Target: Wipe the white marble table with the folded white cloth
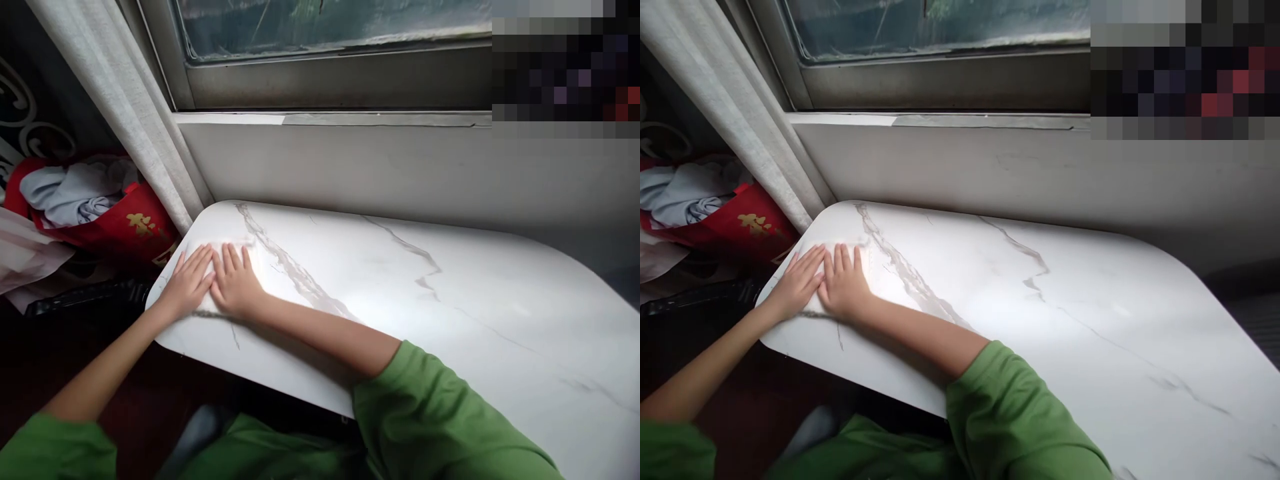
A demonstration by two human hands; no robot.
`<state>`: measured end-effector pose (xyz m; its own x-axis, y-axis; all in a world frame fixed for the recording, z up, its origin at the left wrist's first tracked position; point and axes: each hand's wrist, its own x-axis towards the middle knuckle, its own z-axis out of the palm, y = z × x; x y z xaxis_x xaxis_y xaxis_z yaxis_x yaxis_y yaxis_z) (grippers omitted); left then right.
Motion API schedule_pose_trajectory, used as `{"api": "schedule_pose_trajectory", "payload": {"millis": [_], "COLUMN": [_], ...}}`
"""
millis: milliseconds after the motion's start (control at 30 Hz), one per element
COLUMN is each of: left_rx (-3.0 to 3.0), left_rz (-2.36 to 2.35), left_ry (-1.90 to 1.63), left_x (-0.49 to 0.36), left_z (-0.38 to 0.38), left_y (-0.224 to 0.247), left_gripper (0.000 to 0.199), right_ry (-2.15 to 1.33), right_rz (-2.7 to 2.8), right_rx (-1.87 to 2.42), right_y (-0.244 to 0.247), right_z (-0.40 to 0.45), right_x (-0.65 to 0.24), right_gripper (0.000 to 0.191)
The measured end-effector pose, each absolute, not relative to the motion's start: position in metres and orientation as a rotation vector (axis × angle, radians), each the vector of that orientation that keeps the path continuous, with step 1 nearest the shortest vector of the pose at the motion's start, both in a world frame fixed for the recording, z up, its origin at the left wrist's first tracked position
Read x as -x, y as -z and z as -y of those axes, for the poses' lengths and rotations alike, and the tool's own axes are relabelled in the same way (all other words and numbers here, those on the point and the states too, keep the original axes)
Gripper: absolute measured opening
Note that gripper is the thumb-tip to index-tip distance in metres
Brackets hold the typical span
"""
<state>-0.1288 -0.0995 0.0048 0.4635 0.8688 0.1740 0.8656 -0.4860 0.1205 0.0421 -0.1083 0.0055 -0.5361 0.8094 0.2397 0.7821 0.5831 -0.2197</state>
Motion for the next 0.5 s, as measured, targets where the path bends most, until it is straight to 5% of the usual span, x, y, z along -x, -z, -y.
{"api": "schedule_pose_trajectory", "payload": {"millis": [267, 500], "left_rx": [-2.719, -2.634], "left_rz": [-1.645, -1.688], "left_ry": [-0.287, -0.123], "left_x": [0.114, 0.077], "left_z": [0.198, 0.107], "left_y": [-0.006, -0.009], "left_gripper": [0.059, 0.057], "right_ry": [-0.156, -0.23], "right_rz": [2.545, 2.5], "right_rx": [1.031, 1.219], "right_y": [-0.006, -0.002], "right_z": [0.183, 0.108], "right_x": [-0.067, -0.092], "right_gripper": [0.067, 0.065]}}
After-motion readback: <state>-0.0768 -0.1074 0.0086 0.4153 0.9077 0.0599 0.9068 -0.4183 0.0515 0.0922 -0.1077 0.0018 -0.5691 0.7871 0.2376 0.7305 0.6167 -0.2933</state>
